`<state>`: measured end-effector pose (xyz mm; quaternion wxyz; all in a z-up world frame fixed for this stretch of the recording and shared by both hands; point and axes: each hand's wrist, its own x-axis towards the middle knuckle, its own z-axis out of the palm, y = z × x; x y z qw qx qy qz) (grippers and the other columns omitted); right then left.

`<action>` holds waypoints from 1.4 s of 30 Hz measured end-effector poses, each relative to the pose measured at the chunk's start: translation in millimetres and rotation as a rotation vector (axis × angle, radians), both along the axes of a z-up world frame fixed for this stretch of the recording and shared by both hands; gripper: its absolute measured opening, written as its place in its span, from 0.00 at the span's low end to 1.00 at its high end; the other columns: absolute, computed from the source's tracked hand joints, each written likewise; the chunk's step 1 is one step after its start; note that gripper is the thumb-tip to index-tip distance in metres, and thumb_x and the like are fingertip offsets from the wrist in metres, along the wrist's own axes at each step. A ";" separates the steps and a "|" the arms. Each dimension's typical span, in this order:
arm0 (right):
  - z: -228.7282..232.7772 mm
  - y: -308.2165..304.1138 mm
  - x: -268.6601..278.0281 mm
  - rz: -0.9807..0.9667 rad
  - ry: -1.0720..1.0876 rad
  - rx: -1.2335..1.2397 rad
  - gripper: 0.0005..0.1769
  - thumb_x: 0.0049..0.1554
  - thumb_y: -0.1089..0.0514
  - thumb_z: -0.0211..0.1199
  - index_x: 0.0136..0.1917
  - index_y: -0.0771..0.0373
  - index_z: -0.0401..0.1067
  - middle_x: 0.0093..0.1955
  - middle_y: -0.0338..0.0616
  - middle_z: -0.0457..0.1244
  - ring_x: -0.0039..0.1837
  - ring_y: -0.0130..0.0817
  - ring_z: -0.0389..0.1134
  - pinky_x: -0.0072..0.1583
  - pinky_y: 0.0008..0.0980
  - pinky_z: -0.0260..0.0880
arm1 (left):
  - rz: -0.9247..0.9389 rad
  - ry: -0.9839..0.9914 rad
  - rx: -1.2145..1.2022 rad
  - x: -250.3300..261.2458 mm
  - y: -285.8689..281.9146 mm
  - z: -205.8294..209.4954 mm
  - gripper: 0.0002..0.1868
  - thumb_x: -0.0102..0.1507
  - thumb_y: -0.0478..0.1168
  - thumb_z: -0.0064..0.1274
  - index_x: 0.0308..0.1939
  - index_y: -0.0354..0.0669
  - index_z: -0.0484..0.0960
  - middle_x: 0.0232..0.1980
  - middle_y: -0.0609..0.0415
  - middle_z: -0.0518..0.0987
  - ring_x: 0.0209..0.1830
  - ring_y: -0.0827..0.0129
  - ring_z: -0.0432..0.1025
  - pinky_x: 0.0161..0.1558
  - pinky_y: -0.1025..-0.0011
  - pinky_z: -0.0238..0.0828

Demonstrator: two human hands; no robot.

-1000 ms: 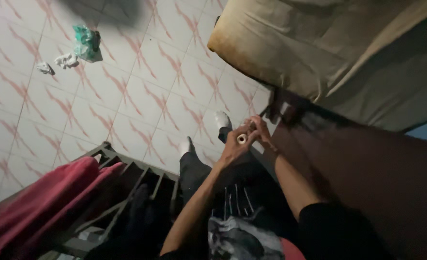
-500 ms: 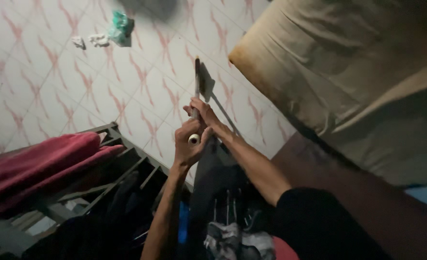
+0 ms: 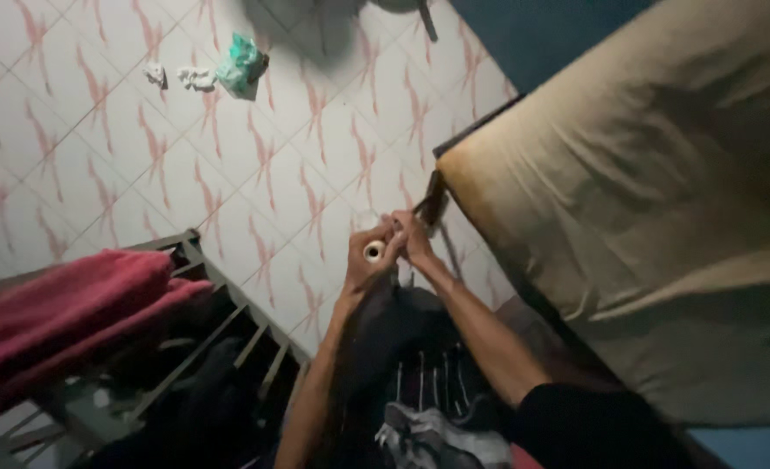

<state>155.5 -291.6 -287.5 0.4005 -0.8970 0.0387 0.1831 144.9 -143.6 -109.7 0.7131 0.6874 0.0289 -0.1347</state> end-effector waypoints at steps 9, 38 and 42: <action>17.5 94.1 89.1 -0.402 0.375 0.834 0.18 0.64 0.55 0.55 0.36 0.65 0.60 0.33 0.41 0.54 0.38 0.30 0.55 0.41 0.35 0.58 | 0.068 -0.256 0.204 71.4 60.7 40.0 0.15 0.61 0.32 0.61 0.23 0.37 0.71 0.20 0.55 0.69 0.19 0.74 0.65 0.26 0.72 0.59; 84.2 71.9 309.4 0.318 -0.214 0.217 0.17 0.63 0.53 0.62 0.40 0.68 0.70 0.40 0.55 0.65 0.45 0.52 0.67 0.51 0.48 0.67 | 0.073 -0.368 0.324 264.2 30.7 87.3 0.14 0.60 0.30 0.60 0.23 0.34 0.71 0.22 0.49 0.70 0.20 0.66 0.65 0.28 0.68 0.60; 139.0 40.3 337.7 0.450 -0.173 0.048 0.18 0.64 0.51 0.59 0.38 0.64 0.74 0.42 0.50 0.66 0.48 0.49 0.68 0.55 0.51 0.65 | 0.114 -0.386 0.030 289.3 22.8 118.4 0.17 0.65 0.30 0.56 0.22 0.40 0.71 0.23 0.57 0.73 0.21 0.74 0.68 0.27 0.75 0.63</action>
